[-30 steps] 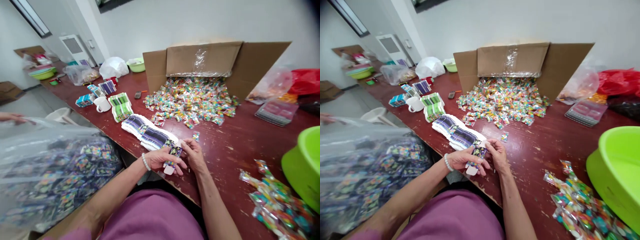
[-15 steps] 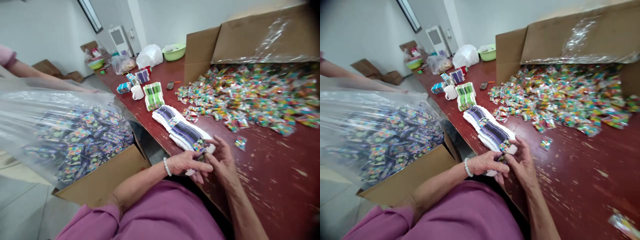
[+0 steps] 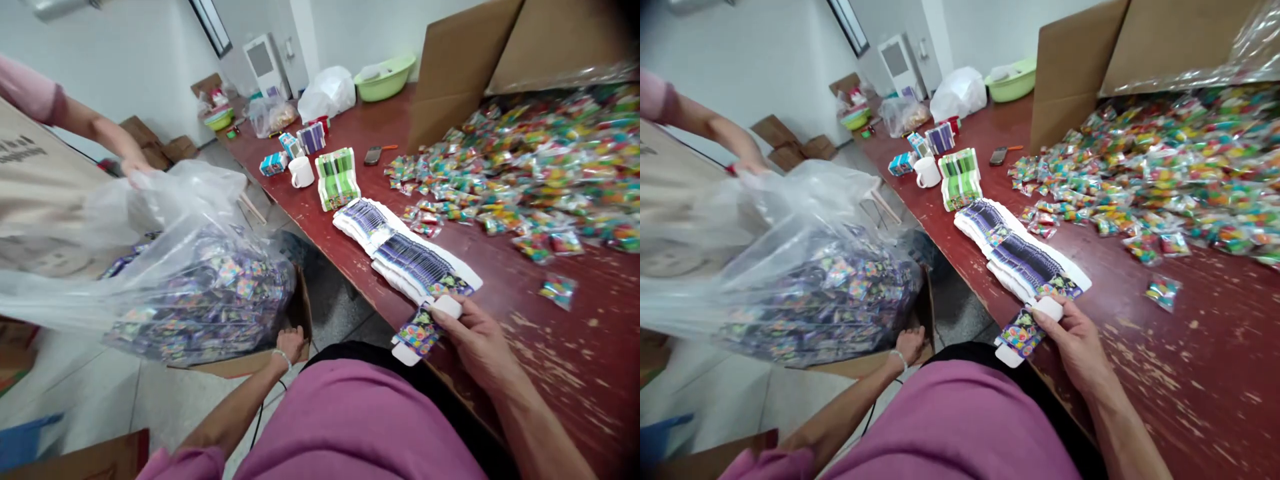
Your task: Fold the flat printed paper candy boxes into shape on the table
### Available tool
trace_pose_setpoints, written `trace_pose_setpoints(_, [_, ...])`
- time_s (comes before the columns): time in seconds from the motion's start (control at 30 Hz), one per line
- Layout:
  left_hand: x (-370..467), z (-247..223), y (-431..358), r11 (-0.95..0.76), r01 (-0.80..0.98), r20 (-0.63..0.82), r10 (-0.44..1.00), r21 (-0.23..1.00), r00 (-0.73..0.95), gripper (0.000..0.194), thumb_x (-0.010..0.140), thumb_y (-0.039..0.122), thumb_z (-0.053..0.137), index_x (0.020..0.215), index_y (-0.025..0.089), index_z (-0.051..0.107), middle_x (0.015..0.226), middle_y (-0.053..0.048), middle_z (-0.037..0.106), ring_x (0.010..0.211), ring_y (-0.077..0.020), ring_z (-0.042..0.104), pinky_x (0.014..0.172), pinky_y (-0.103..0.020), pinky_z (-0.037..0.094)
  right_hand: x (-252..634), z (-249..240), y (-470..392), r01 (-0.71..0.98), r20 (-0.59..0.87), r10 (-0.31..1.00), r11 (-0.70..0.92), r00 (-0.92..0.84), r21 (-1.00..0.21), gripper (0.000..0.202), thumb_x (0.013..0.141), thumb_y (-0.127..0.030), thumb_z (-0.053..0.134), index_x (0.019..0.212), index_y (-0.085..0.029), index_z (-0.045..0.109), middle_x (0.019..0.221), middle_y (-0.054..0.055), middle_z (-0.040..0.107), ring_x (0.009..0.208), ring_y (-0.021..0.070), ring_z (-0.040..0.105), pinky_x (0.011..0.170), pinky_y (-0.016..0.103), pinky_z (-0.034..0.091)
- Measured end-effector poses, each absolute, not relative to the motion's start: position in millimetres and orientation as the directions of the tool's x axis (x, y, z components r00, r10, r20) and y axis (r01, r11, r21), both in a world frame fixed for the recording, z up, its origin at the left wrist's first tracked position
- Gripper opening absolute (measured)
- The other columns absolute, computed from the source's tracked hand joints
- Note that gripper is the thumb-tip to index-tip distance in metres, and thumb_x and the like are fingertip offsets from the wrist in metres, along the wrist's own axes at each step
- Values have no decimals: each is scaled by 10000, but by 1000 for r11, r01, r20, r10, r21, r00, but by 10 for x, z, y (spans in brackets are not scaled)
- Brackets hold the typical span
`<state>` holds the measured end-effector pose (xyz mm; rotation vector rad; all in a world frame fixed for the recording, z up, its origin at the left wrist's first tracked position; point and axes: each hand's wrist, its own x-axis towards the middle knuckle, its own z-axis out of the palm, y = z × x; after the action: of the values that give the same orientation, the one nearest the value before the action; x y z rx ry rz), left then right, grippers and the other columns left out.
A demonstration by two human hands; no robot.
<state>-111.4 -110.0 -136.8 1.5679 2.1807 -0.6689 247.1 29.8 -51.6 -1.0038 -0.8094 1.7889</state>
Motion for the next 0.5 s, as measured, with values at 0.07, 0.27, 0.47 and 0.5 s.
trace_pose_setpoints(0.07, [-1103, -1660, -1147, 282, 951, -625, 721, -128, -298, 354, 931, 344, 596, 1235, 163, 580, 1228, -101, 606, 1035, -227, 627, 862, -432, 548, 2475, -528, 312, -394, -299, 923, -375, -241, -839, 365, 686, -315, 856, 1002, -243, 690, 862, -3, 702, 734, 128, 649, 678, 199, 573])
trace_pose_setpoints(0.27, [-1345, -1994, -1156, 340, 940, -677, 687, -23, -265, 348, 934, 343, 592, 1237, 174, 582, 1241, -102, 602, 1049, -228, 622, 876, -434, 542, 2632, -520, 398, -388, -386, 891, -451, -238, -803, 378, 611, -300, 881, 940, -236, 708, 822, 29, 693, 700, 170, 650, 633, 253, 584])
trace_pose_setpoints(0.47, [-1396, -2077, -915, 386, 920, -610, 746, 71, -266, 339, 940, 344, 581, 1238, 182, 585, 1255, -104, 598, 1058, -227, 617, 891, -438, 536, 2759, -584, 410, -404, -453, 855, -518, -252, -754, 371, 568, -303, 873, 893, -240, 706, 718, 34, 616, 649, 200, 624, 575, 309, 572])
trace_pose_setpoints(0.5, [-1368, -2092, -869, 390, 918, -602, 752, 77, -269, 341, 939, 344, 583, 1239, 182, 584, 1254, -103, 598, 1060, -228, 617, 892, -438, 536, 2759, -585, 411, -395, -468, 851, -525, -239, -754, 366, 569, -312, 870, 890, -248, 707, 723, 39, 611, 654, 209, 624, 580, 325, 575])
